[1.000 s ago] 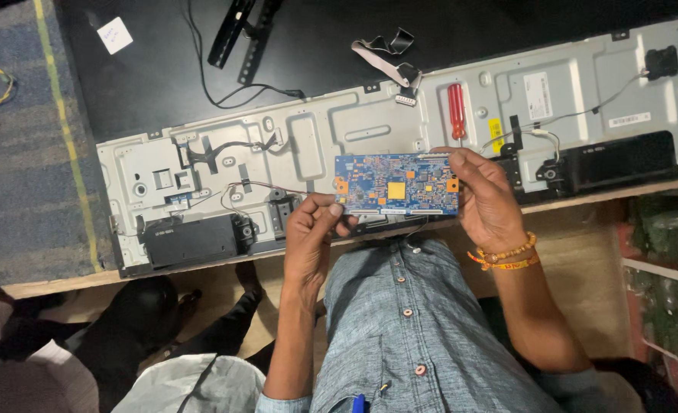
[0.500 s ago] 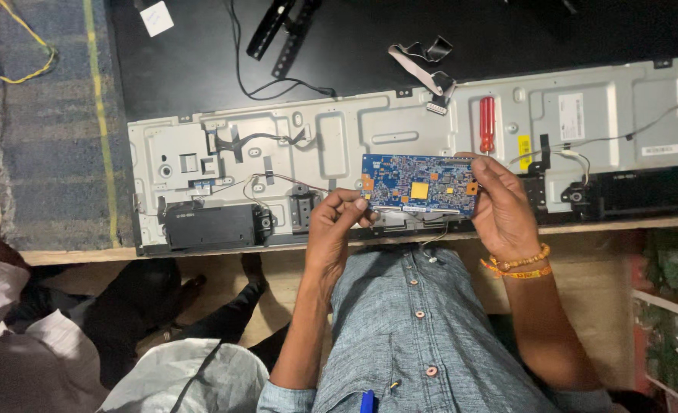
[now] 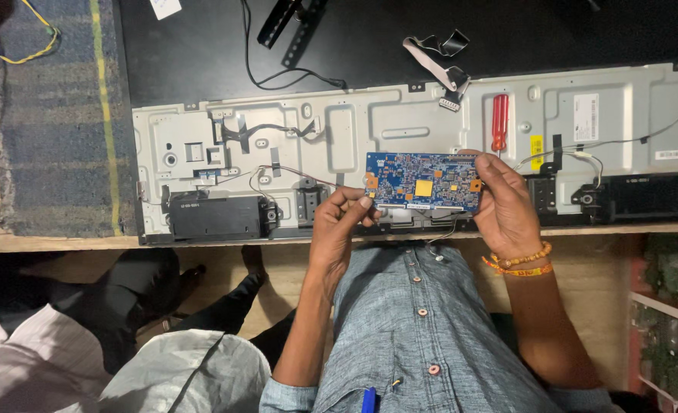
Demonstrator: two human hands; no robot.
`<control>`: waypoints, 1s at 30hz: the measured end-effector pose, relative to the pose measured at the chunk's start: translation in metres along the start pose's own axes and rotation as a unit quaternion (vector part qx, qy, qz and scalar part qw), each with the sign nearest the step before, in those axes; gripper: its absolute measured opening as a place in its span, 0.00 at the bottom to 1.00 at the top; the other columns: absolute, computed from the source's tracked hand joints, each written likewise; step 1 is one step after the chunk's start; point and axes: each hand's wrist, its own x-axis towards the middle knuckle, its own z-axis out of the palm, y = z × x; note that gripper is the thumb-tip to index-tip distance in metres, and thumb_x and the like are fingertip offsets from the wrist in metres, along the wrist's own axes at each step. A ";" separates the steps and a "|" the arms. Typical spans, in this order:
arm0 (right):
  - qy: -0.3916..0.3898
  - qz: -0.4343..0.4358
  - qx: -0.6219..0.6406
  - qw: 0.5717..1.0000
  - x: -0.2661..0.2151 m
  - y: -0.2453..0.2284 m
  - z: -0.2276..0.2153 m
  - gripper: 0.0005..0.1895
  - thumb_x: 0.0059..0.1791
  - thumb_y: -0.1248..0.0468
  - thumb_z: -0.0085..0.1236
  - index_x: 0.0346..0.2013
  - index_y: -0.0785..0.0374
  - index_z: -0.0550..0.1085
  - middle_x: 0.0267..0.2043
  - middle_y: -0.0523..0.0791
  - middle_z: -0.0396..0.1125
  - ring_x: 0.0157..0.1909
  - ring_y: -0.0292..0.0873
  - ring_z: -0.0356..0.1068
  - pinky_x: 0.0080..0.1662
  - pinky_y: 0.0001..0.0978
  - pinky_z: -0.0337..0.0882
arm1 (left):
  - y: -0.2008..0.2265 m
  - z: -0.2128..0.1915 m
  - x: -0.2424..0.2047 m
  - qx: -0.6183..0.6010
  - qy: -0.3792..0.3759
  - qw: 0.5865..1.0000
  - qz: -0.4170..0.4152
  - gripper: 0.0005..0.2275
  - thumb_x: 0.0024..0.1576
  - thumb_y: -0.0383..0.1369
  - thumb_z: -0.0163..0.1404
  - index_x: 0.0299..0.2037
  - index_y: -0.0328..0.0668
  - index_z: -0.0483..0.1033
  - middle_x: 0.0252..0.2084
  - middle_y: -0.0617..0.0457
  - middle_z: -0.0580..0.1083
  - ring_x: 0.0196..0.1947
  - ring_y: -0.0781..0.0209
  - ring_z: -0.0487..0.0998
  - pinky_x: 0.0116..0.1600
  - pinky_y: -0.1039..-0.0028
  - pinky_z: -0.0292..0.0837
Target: The person uses a screwdriver to remove screws from a disassembled television chassis, detaches a circuit board, and then retrieves a new smart clone module from a box. They compare the new module with the old one.
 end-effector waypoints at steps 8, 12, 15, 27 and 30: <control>0.003 -0.011 -0.003 1.000 0.000 0.000 -0.001 0.14 0.59 0.63 0.53 0.54 0.71 0.74 0.48 0.49 0.75 0.48 0.40 0.76 0.52 0.32 0.77 | -0.001 0.000 0.002 -0.006 -0.002 1.000 0.000 0.03 0.60 0.25 0.56 0.41 0.34 0.77 0.33 0.49 0.79 0.32 0.67 0.77 0.41 0.78 0.72; 0.000 -0.013 -0.005 1.000 0.000 -0.003 0.000 0.14 0.59 0.63 0.53 0.54 0.71 0.74 0.48 0.49 0.75 0.48 0.40 0.76 0.52 0.32 0.77 | 0.000 0.001 0.002 -0.005 -0.002 1.000 0.003 0.03 0.61 0.25 0.55 0.41 0.33 0.77 0.33 0.49 0.79 0.33 0.67 0.77 0.40 0.78 0.71; -0.001 -0.005 0.001 1.000 0.000 -0.004 0.002 0.15 0.59 0.62 0.52 0.55 0.71 0.74 0.47 0.48 0.75 0.47 0.40 0.76 0.51 0.32 0.77 | -0.001 0.000 0.003 -0.005 -0.003 1.000 0.001 0.03 0.61 0.26 0.55 0.41 0.33 0.77 0.33 0.49 0.79 0.33 0.67 0.77 0.41 0.78 0.72; 0.001 0.003 -0.003 1.000 0.000 -0.006 0.008 0.15 0.59 0.61 0.52 0.55 0.71 0.74 0.46 0.47 0.75 0.46 0.37 0.76 0.50 0.29 0.77 | -0.002 -0.001 0.007 -0.013 0.006 1.000 -0.010 0.04 0.61 0.26 0.56 0.41 0.33 0.77 0.32 0.50 0.79 0.33 0.65 0.78 0.40 0.78 0.72; 0.000 0.005 -0.002 1.000 0.000 -0.005 0.006 0.15 0.59 0.61 0.52 0.54 0.71 0.74 0.45 0.47 0.75 0.44 0.36 0.76 0.49 0.28 0.77 | -0.002 0.000 0.007 -0.010 0.004 1.000 -0.011 0.04 0.60 0.26 0.55 0.41 0.33 0.77 0.32 0.49 0.79 0.32 0.66 0.78 0.40 0.78 0.72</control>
